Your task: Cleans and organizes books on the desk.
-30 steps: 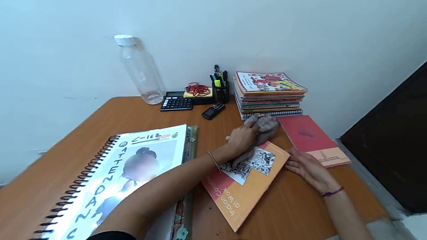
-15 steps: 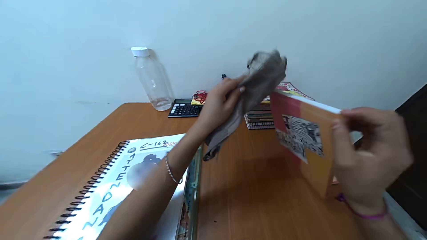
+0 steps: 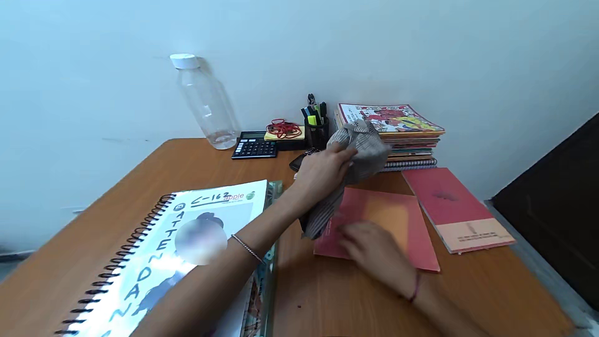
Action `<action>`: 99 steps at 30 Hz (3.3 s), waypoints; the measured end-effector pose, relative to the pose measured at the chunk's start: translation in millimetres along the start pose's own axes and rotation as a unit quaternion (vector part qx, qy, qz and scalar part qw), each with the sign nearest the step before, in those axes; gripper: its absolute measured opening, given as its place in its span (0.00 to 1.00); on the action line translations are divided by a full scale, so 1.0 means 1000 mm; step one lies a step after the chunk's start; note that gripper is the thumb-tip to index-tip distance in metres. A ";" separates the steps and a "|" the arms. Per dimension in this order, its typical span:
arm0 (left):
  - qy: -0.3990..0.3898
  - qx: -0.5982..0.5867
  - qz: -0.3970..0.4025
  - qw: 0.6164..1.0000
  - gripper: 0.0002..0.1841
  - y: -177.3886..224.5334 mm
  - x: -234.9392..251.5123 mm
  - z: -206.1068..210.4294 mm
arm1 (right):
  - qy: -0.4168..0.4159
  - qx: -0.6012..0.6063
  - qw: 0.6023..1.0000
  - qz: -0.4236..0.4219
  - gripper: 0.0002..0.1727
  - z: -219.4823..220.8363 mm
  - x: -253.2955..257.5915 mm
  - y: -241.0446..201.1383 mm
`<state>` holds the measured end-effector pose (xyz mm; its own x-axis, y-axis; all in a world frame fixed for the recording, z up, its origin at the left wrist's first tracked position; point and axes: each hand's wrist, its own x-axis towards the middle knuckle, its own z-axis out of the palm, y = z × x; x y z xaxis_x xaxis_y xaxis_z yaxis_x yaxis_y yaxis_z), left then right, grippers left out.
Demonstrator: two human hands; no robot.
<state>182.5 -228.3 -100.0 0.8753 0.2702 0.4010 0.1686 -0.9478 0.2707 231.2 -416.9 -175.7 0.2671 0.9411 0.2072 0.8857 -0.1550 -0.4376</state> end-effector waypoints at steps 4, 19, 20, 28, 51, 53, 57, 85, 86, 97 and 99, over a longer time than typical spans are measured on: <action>-0.149 0.081 -0.062 0.984 0.18 0.012 -0.007 0.027 | 0.023 -0.075 0.975 0.208 0.14 -0.047 -0.021 0.075; -0.301 -0.092 0.147 0.938 0.21 0.132 -0.028 0.098 | 0.162 0.073 0.939 0.295 0.08 -0.054 -0.052 0.136; -0.305 -0.088 0.147 0.937 0.21 0.131 -0.027 0.097 | 0.169 0.078 0.937 0.297 0.08 -0.053 -0.053 0.137; -0.280 0.027 0.044 0.959 0.19 0.047 -0.023 0.068 | 0.164 0.177 0.919 0.312 0.15 -0.048 -0.050 0.137; -0.154 0.086 -0.058 0.983 0.38 -0.041 -0.042 0.019 | 0.202 0.055 0.823 0.528 0.29 -0.096 -0.095 0.235; -0.241 0.043 -0.077 0.966 0.47 -0.026 -0.024 0.027 | 0.200 0.034 0.820 0.535 0.30 -0.092 -0.091 0.236; -0.348 0.042 -0.137 0.926 0.51 -0.024 0.013 0.054 | 0.230 0.032 0.816 0.529 0.32 -0.085 -0.097 0.236; 0.133 -0.488 -0.008 0.863 0.10 0.014 0.001 -0.032 | 0.565 0.431 0.678 0.189 0.11 -0.099 -0.081 0.170; 0.142 -0.520 -0.016 0.842 0.10 0.016 0.002 -0.029 | 0.561 0.436 0.679 0.186 0.11 -0.097 -0.073 0.159; 0.189 -0.589 -0.179 0.765 0.10 0.036 -0.008 0.015 | 0.471 0.531 0.691 0.137 0.13 -0.049 -0.014 0.069; 0.192 -0.583 -0.188 0.766 0.12 0.030 -0.009 0.024 | 0.457 0.538 0.698 0.120 0.13 -0.046 -0.009 0.068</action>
<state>190.5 -262.8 -116.9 0.6282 0.7297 0.2702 -0.3403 -0.0547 0.9387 306.8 -450.0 -167.0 0.9248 0.2651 0.2729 0.1088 0.5030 -0.8574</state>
